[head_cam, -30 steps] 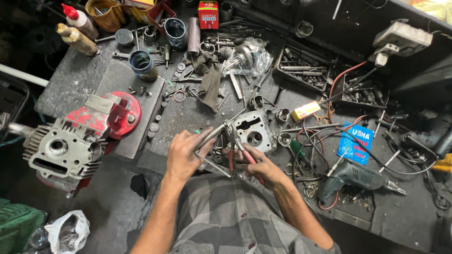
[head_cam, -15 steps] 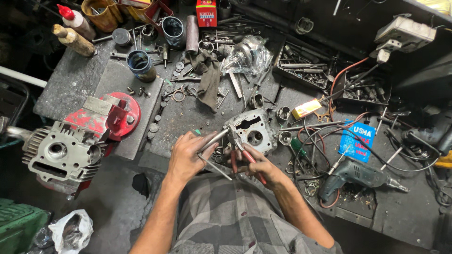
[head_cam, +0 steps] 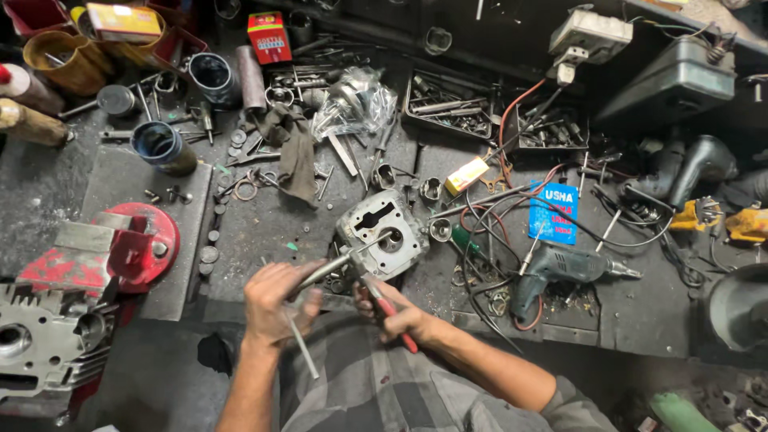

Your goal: The person works at a cluttered repair workbench fitting a piston into a small engine cylinder head clamped in a vise, pressing it into place by hand, then picks up small fasteners, threads them by hand, and uses a screwdriver and pliers to work on the engine parts.

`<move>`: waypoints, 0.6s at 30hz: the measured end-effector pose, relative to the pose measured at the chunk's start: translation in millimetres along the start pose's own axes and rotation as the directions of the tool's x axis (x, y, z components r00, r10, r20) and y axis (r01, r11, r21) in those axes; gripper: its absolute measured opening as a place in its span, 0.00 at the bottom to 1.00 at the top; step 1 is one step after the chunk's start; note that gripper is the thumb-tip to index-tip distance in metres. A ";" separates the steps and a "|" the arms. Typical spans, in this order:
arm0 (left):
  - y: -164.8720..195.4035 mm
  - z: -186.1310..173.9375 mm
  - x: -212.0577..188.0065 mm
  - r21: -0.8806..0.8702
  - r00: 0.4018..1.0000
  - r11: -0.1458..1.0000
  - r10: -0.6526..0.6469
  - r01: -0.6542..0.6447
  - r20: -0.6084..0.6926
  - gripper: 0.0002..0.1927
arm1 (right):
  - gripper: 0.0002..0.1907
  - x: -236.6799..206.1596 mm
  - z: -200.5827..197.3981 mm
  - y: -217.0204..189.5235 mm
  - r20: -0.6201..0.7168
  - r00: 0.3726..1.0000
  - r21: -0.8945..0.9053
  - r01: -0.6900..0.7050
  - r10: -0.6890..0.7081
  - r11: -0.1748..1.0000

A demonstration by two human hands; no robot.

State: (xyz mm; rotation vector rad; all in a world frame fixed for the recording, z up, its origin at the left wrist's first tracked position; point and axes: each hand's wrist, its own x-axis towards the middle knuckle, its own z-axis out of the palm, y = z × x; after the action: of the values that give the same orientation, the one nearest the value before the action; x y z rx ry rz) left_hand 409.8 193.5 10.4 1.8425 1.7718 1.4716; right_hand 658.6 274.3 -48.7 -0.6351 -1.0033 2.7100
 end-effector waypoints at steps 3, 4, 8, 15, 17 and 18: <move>-24.3 3.6 -4.4 -0.385 0.880 0.802 -0.470 0.457 0.066 0.27 | 0.42 9.8 12.9 -16.0 0.074 0.974 -0.423 0.226 -0.215 0.878; -35.0 1.6 -4.7 -0.546 0.600 0.364 -0.720 0.755 0.350 0.36 | 0.42 11.8 13.1 -26.1 0.182 0.918 -0.771 0.356 -0.353 0.528; -52.9 -7.9 -14.9 -0.650 0.421 -0.114 -0.675 0.751 0.605 0.39 | 0.44 24.9 20.2 -44.7 0.319 0.888 -0.934 0.354 -0.331 0.046; -50.8 -32.3 -18.6 -0.795 0.446 0.122 -0.872 0.594 0.200 0.32 | 0.48 72.1 26.3 -17.9 0.151 0.981 -0.609 0.190 -0.122 0.770; -54.5 -30.6 -18.7 -0.894 0.527 0.165 -0.845 0.416 0.089 0.31 | 0.40 101.7 29.6 -5.3 0.050 0.997 -0.309 0.074 -0.062 0.948; -56.4 -31.9 -21.9 -0.888 0.514 0.185 -0.855 0.422 0.066 0.30 | 0.37 114.0 31.0 1.9 -0.052 0.999 -0.333 -0.024 0.007 0.943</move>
State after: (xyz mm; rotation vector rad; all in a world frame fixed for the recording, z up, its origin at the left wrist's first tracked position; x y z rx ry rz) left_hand 354.5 175.0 -25.3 0.0907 1.2418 1.8552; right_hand 542.9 290.4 -66.3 -0.7631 -1.4662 2.5409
